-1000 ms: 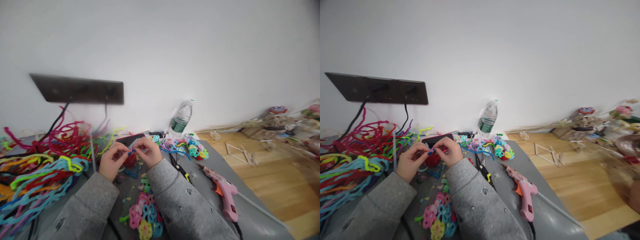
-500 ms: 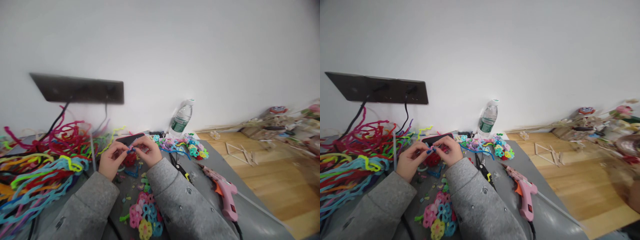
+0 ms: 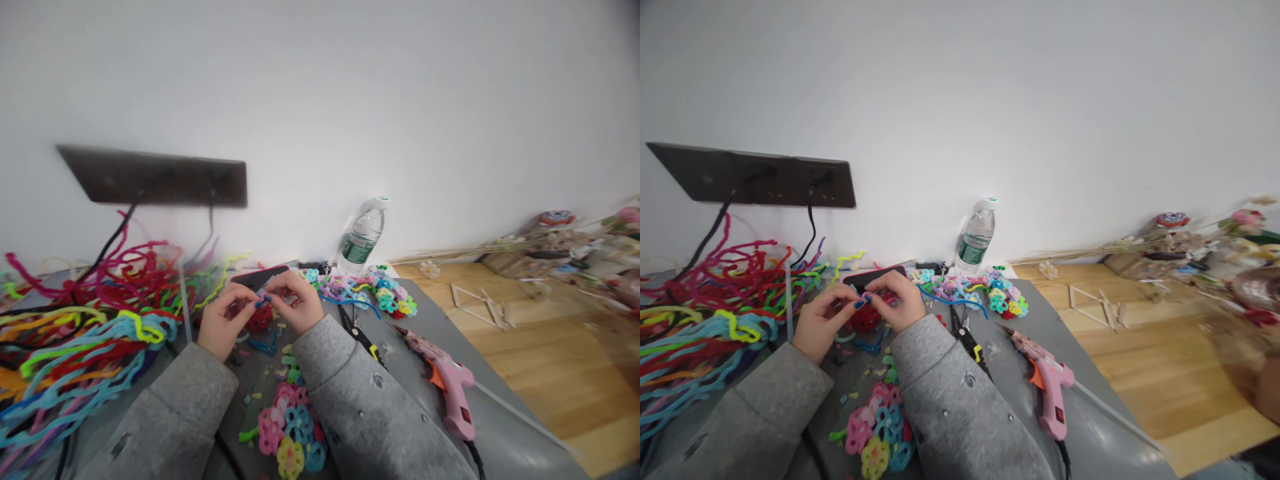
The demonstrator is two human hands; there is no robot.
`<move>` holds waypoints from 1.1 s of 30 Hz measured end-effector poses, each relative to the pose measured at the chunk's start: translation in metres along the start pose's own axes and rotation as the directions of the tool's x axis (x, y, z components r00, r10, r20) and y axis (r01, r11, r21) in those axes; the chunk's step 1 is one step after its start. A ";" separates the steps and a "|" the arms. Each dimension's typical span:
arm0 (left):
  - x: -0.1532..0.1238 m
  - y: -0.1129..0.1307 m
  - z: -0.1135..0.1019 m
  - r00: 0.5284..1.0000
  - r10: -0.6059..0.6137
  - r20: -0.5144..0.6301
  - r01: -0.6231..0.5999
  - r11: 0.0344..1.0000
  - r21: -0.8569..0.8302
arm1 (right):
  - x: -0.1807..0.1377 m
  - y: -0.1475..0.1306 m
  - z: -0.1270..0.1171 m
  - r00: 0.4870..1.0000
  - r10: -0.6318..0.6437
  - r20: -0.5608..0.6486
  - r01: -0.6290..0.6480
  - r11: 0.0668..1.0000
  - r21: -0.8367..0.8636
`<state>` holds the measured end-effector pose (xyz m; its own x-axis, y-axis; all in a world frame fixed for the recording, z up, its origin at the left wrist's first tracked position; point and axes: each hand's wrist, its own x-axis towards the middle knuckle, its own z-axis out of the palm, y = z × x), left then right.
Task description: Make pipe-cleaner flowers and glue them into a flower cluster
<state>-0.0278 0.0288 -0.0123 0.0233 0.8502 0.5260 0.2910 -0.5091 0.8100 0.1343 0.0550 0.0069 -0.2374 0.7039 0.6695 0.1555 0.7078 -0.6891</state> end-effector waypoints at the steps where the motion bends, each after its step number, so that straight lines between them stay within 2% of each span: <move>1: 0.000 0.000 0.000 1.000 0.001 0.001 -0.001 1.000 0.006 | 0.000 0.000 0.000 1.000 -0.018 0.006 0.018 1.000 0.000; 15: 0.001 0.001 0.000 1.000 0.030 0.009 -0.030 1.000 0.006 | 0.000 0.001 -0.001 0.999 -0.050 0.019 0.051 0.998 -0.022; 33: 0.001 0.007 0.001 0.999 0.023 0.022 -0.023 1.000 -0.010 | -0.002 -0.004 0.005 0.994 -0.089 -0.056 0.091 0.995 0.037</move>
<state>-0.0248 0.0262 -0.0066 0.0511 0.8408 0.5389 0.2804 -0.5300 0.8003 0.1292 0.0508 0.0065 -0.1967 0.6401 0.7427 0.0976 0.7665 -0.6348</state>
